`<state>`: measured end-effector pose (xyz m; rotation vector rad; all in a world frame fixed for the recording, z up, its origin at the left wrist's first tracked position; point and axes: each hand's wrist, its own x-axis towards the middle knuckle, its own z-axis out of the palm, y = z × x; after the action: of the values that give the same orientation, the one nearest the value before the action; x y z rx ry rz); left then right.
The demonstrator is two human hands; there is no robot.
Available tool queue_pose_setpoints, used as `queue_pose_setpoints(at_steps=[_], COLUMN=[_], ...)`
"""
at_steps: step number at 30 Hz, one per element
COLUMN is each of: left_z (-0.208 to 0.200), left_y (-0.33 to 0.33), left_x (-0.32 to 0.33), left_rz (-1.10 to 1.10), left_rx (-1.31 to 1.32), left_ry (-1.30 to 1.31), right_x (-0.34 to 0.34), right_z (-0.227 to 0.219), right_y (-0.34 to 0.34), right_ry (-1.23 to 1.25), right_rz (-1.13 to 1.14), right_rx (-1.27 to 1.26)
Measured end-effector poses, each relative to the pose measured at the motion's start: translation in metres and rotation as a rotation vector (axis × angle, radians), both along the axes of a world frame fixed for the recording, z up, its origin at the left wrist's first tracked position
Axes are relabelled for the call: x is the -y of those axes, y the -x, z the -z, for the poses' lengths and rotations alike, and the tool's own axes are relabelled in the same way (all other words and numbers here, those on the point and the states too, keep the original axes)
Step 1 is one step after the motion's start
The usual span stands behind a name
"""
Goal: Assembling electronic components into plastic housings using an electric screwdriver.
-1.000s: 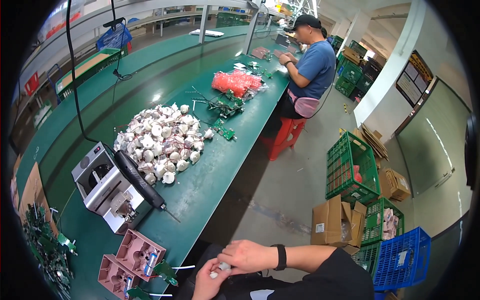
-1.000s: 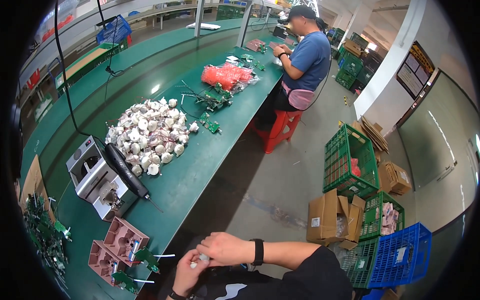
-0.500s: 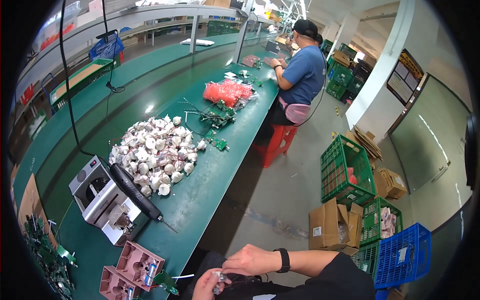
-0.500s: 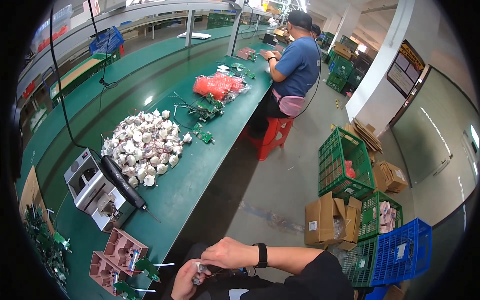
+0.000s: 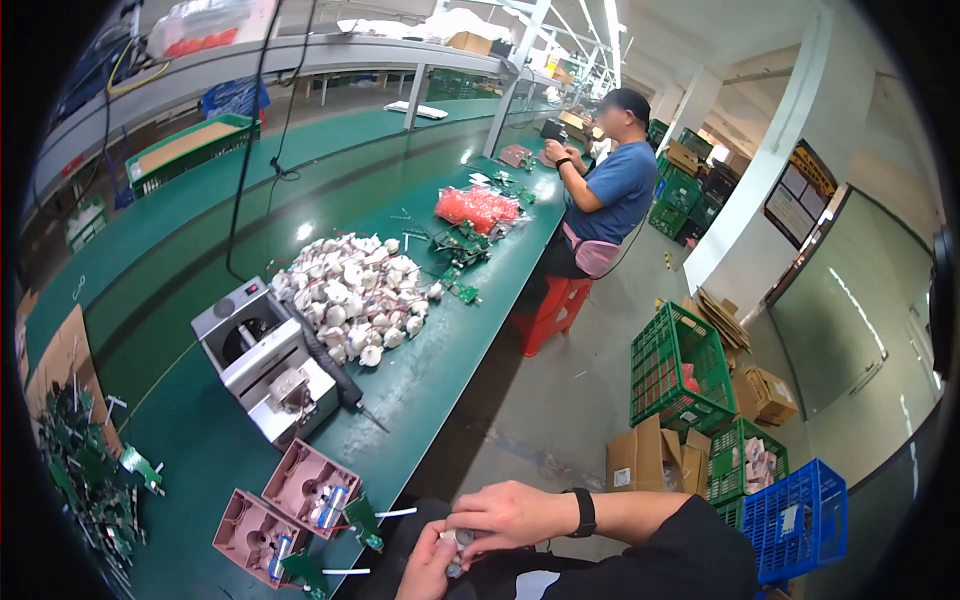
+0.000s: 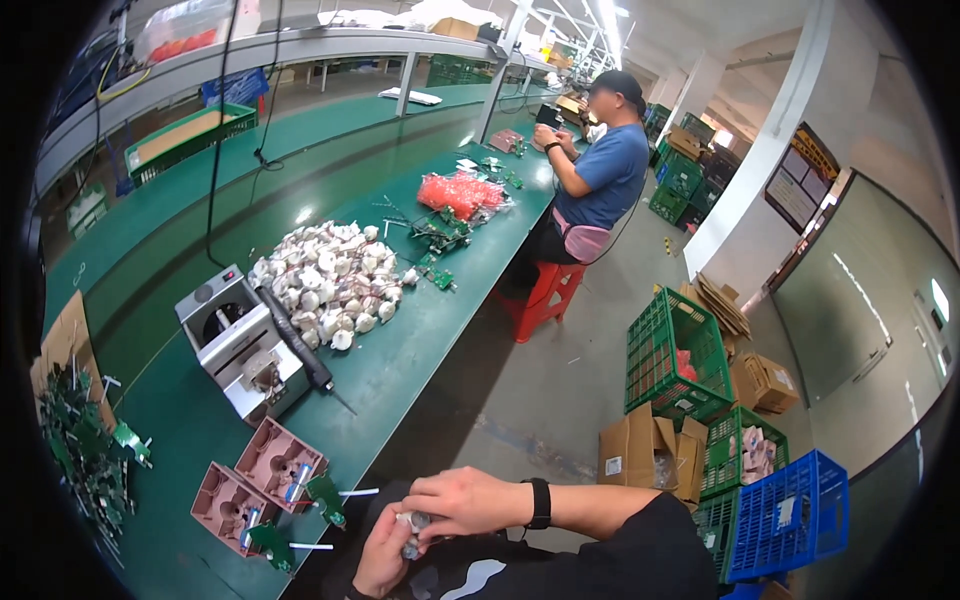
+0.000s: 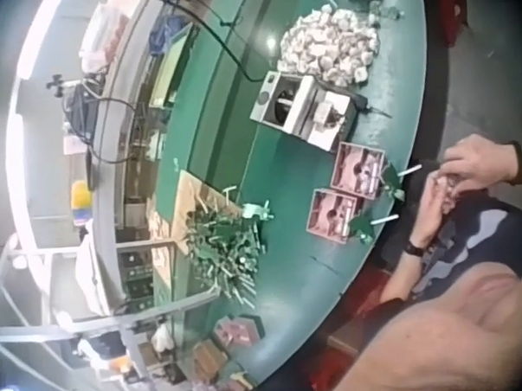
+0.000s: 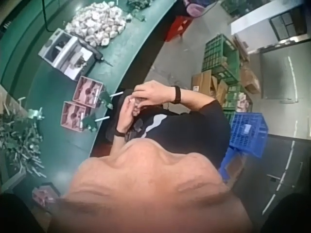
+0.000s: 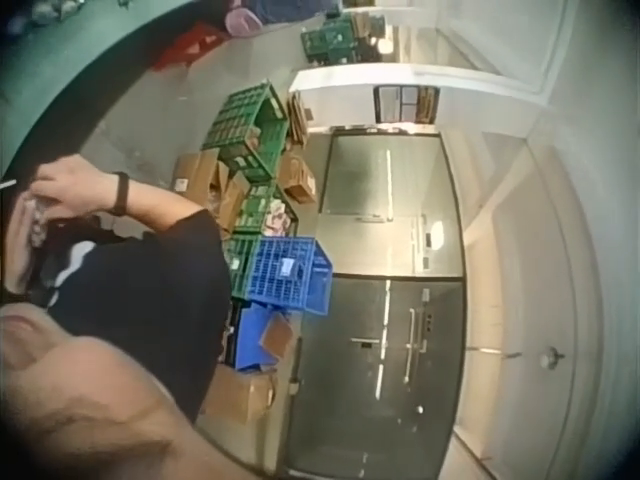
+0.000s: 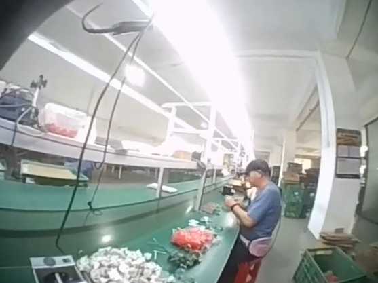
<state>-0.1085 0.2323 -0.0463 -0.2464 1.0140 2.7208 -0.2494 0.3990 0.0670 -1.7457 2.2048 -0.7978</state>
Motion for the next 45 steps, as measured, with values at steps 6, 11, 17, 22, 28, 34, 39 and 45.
queue_pose_setpoints(at_steps=[6, 11, 17, 22, 28, 34, 39, 45], left_z=[0.002, -0.009, -0.008, -0.028, -0.016, 0.004, -0.063, -0.102], left_y=[-0.006, -0.016, -0.02, -0.002, -0.021, -0.029, -0.058, -0.044], left_x=[0.016, 0.02, 0.027, 0.046, 0.058, 0.053, 0.071, 0.065], left_rz=[0.021, 0.049, 0.009, 0.103, 0.255, 0.146, -0.094, -0.524], left_rx=[-0.037, -0.068, -0.112, -0.223, -0.094, -0.099, -0.316, -0.242], left_ry=[-0.148, -0.155, -0.056, 0.318, 0.303, 0.365, 0.824, 1.571], right_x=[0.024, 0.026, 0.042, 0.048, 0.101, 0.163, 0.189, 0.191], right_z=[0.0, -0.012, -0.018, -0.064, -0.05, -0.049, -0.047, -0.036], right_y=[-0.02, -0.044, -0.04, -0.008, 0.023, 0.041, 0.056, 0.062], right_ry=[-0.002, -0.082, -0.068, 0.019, 0.079, 0.007, -0.01, 0.026], right_rz=[0.051, 0.163, 0.247, 0.463, 0.32, -0.12, -0.285, -0.303], right_rx=[-0.164, -0.02, 0.259, 0.065, 0.108, -0.141, -0.196, -0.079])
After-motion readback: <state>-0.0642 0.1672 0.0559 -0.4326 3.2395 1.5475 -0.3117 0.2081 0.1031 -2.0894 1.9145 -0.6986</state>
